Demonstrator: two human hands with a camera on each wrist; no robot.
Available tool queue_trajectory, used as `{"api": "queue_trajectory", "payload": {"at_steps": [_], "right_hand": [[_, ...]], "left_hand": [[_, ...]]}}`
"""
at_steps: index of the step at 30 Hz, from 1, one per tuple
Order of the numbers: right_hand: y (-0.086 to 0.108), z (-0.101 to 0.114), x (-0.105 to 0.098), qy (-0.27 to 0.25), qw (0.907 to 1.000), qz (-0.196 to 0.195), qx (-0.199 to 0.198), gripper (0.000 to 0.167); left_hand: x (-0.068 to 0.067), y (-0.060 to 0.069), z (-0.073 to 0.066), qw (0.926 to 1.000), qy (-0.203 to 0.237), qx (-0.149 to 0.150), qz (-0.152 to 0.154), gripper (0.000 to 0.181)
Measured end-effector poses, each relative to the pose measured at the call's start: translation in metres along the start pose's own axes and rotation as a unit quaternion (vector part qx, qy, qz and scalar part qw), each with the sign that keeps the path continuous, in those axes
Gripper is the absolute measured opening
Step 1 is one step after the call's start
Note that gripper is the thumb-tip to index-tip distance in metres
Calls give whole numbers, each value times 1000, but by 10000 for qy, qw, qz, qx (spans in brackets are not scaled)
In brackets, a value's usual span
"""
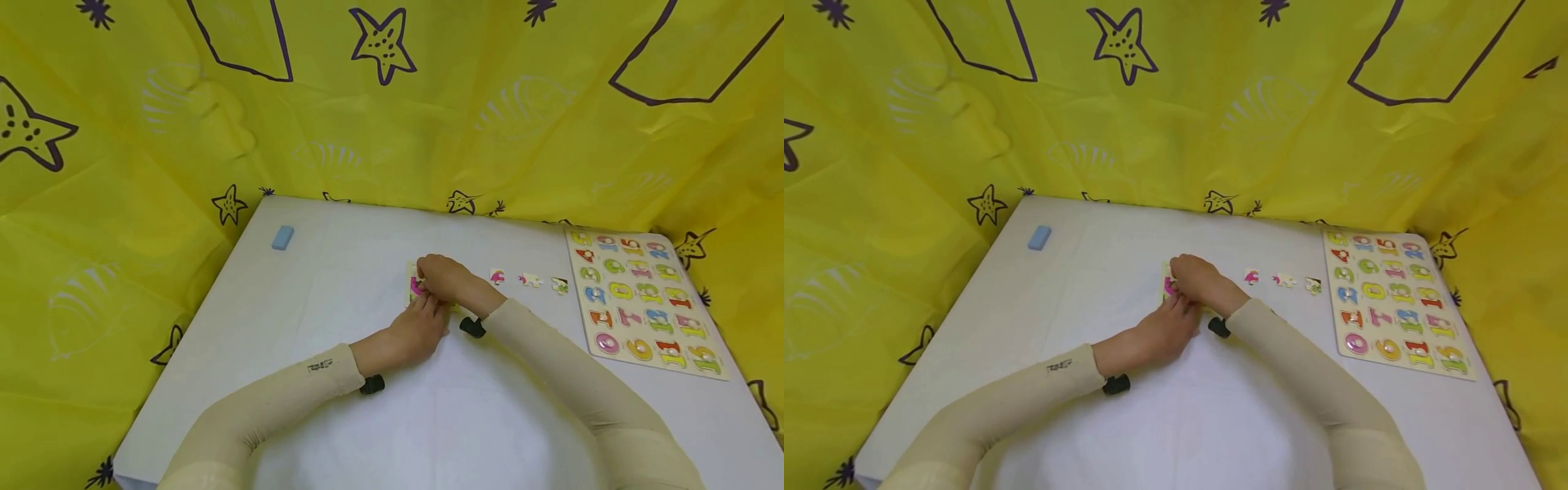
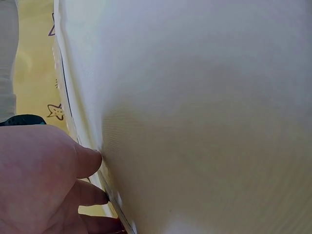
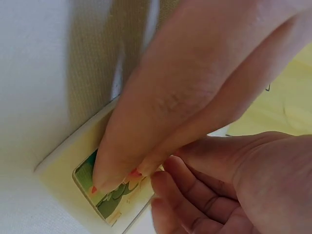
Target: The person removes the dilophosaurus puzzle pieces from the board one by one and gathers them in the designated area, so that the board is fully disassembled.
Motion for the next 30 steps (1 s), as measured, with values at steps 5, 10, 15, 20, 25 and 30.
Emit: {"api": "queue_trajectory", "payload": {"at_steps": [5, 10, 15, 20, 25, 30], "right_hand": [[-2, -1, 3, 14, 10000, 61, 44, 17], [-4, -2, 3, -86, 9998, 77, 150, 17], [-4, -1, 2, -80, 9997, 74, 198, 18], [-3, -2, 3, -93, 9998, -1, 163, 18], [0, -3, 3, -200, 9996, -74, 177, 19], [2, -5, 3, -341, 9992, -164, 130, 16]], "left_hand": [[-1, 0, 0, 9999, -105, 59, -7, 60], [-1, 0, 0, 9997, -222, 58, 31, 61], [-1, 0, 0, 9998, -196, 46, 82, 62], [0, 0, 0, 9999, 6, -16, 155, 63], [-1, 0, 0, 9999, -6, -25, 144, 62], [-1, -1, 0, 9998, 2, -26, 188, 62]]}}
Point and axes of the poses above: each hand's wrist, its own y-axis away from the middle knuckle, its own x-axis out of the palm, z = x × y, the point moved 1 cm from there along -y, towards the middle knuckle, and after that the axes turned 7 degrees about -z, right-handed, at the moved point
